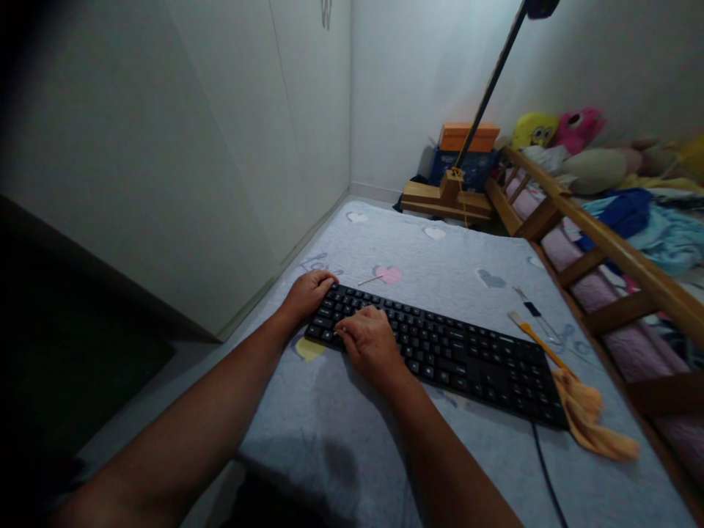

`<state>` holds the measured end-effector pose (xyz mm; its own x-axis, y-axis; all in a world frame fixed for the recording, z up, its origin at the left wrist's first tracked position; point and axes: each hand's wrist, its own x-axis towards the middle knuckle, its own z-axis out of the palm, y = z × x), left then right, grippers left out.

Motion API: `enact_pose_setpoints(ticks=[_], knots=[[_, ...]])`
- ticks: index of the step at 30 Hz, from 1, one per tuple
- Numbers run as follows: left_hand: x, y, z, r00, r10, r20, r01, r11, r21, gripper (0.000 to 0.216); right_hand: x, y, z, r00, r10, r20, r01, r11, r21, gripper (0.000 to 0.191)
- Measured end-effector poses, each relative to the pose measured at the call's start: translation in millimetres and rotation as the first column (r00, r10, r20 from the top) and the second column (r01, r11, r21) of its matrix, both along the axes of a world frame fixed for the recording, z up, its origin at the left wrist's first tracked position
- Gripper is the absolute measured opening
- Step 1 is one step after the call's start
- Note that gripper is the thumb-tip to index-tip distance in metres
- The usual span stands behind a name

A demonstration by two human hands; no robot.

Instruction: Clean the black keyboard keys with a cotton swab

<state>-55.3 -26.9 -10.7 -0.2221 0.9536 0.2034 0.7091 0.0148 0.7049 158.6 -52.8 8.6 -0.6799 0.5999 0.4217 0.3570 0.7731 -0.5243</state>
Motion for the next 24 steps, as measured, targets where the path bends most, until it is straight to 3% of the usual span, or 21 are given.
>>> enact_pose_setpoints(ticks=[10, 24], knots=[[0.1, -0.6, 0.9, 1.0, 0.004, -0.002, -0.004, 1.0, 0.005, 0.029, -0.2, -4.7, 2.6, 0.997, 0.074, -0.005, -0.074, 0.997, -0.022, 0.014], [-0.6, -0.6, 0.8, 1.0, 0.005, -0.008, -0.005, 1.0, -0.002, 0.03, 0.9, -4.8, 3.2, 0.997, 0.08, -0.008, -0.08, 0.995, -0.066, 0.015]])
